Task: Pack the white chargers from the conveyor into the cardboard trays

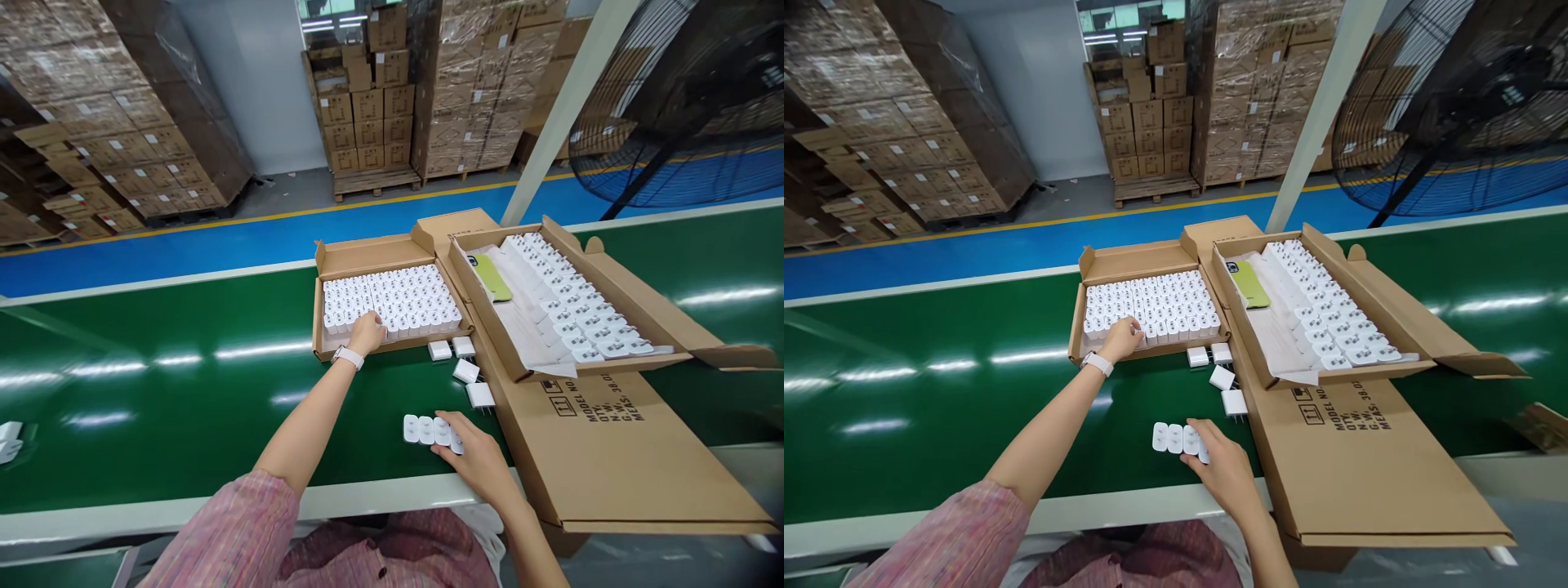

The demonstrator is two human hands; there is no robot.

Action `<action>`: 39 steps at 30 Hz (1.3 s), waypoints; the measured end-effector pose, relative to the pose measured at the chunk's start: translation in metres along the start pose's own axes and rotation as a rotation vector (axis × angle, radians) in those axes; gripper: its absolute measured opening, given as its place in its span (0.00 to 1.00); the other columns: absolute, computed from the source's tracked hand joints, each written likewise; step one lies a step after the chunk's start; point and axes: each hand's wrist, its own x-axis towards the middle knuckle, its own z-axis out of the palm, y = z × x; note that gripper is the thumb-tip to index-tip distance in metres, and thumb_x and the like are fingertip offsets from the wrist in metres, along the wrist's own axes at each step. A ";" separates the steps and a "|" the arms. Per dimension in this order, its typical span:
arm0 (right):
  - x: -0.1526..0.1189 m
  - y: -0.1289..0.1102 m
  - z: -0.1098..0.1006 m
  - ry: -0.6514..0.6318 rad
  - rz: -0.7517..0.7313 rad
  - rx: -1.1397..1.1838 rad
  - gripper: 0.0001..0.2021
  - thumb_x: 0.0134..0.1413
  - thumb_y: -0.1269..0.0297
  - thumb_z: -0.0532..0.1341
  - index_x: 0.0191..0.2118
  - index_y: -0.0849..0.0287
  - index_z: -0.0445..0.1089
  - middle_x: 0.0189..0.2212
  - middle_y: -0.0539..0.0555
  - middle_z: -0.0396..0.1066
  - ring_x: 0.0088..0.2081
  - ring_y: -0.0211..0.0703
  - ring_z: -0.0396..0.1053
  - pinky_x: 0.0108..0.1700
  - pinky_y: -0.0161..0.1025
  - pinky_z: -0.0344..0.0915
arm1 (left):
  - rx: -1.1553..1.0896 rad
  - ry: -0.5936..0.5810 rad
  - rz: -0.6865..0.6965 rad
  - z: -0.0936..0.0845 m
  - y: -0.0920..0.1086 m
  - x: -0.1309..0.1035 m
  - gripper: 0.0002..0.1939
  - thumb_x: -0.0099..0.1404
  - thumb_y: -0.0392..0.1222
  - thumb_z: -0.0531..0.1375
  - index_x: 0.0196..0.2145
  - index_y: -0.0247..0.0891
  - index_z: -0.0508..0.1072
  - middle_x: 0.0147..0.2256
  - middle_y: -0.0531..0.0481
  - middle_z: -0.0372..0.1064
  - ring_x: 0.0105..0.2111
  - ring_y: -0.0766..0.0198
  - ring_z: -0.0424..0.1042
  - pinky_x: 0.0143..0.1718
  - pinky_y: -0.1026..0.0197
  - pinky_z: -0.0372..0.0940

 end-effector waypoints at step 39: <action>0.034 -0.022 0.038 0.326 0.018 0.756 0.29 0.62 0.60 0.57 0.67 0.51 0.53 0.54 0.62 0.65 0.32 0.40 0.64 0.34 0.43 0.71 | -0.867 -0.367 -0.078 -0.034 -0.036 -0.106 0.40 0.71 0.75 0.35 0.49 0.42 0.69 0.35 0.46 0.69 0.31 0.61 0.72 0.25 0.61 0.68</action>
